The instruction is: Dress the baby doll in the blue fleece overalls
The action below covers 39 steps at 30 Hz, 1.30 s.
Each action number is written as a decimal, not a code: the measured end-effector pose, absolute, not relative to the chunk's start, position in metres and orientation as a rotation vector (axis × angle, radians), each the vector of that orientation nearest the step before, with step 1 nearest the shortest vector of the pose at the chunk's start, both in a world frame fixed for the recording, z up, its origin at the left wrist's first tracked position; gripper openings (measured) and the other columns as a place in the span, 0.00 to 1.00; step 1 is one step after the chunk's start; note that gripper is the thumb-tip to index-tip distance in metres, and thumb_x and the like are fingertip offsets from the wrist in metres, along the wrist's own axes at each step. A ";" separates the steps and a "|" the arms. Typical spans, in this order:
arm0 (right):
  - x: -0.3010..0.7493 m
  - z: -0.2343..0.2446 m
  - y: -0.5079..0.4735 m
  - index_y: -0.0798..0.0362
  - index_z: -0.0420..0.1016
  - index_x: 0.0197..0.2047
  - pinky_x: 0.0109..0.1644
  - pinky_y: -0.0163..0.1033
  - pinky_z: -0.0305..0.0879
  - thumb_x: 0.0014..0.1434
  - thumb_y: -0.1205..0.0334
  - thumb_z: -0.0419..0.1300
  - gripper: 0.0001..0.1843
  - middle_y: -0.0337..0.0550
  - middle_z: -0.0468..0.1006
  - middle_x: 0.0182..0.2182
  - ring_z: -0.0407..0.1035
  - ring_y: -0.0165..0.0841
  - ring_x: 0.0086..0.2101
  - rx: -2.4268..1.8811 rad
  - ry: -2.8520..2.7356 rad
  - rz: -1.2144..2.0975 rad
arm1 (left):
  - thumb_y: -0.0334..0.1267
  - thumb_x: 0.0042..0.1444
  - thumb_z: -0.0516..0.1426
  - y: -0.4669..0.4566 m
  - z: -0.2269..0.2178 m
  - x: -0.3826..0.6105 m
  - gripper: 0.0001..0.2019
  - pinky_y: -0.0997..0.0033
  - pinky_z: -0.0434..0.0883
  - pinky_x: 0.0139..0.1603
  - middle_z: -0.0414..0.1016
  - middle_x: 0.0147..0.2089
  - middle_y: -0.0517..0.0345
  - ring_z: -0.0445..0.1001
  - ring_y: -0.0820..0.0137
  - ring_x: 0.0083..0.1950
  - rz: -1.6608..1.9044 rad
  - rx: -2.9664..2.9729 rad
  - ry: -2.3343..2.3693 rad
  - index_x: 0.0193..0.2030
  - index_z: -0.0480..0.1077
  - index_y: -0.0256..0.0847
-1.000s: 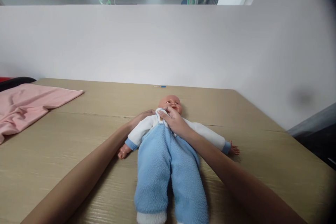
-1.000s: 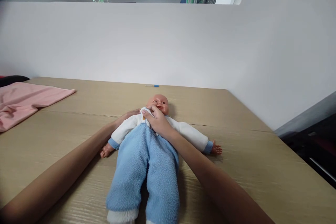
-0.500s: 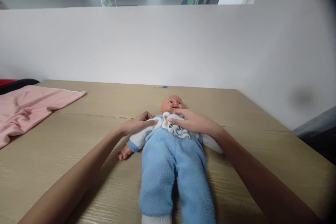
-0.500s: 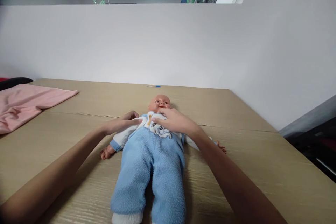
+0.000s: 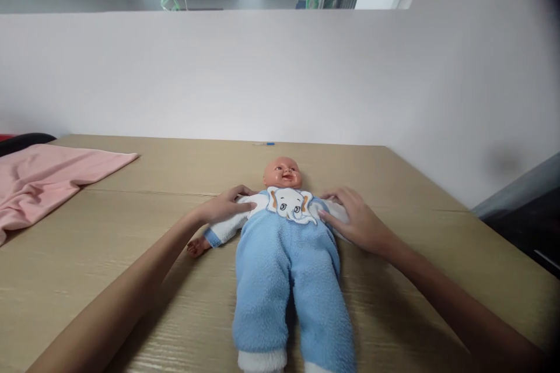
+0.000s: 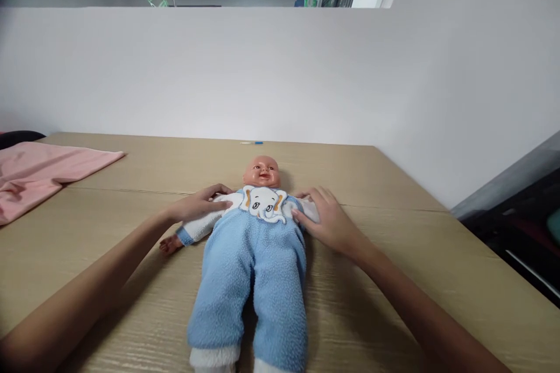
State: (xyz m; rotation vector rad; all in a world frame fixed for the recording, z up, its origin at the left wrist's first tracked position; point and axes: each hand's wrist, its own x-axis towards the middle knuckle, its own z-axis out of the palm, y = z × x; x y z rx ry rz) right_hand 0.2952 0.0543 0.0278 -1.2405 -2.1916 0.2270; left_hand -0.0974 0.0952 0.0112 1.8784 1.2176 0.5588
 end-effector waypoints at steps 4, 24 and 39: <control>0.357 0.008 0.021 0.46 0.74 0.65 0.67 0.64 0.70 0.64 0.42 0.69 0.31 0.54 0.80 0.62 0.73 0.59 0.60 -1.309 -2.220 0.249 | 0.47 0.67 0.59 0.082 0.033 -0.078 0.19 0.45 0.70 0.71 0.77 0.66 0.49 0.70 0.51 0.70 0.739 2.142 1.343 0.61 0.73 0.45; 0.309 0.026 0.060 0.43 0.71 0.56 0.66 0.47 0.72 0.54 0.46 0.78 0.32 0.43 0.79 0.54 0.74 0.42 0.57 -1.026 -1.448 0.916 | 0.42 0.73 0.57 0.063 0.046 0.053 0.07 0.58 0.73 0.56 0.81 0.51 0.51 0.79 0.59 0.53 1.050 2.485 0.789 0.51 0.74 0.45; 0.282 0.018 0.011 0.44 0.78 0.48 0.72 0.56 0.64 0.71 0.48 0.63 0.11 0.46 0.77 0.53 0.71 0.47 0.61 -0.916 -1.713 1.006 | 0.52 0.66 0.62 0.071 0.044 0.055 0.16 0.64 0.65 0.40 0.74 0.35 0.59 0.69 0.67 0.36 1.038 2.075 0.960 0.38 0.72 0.41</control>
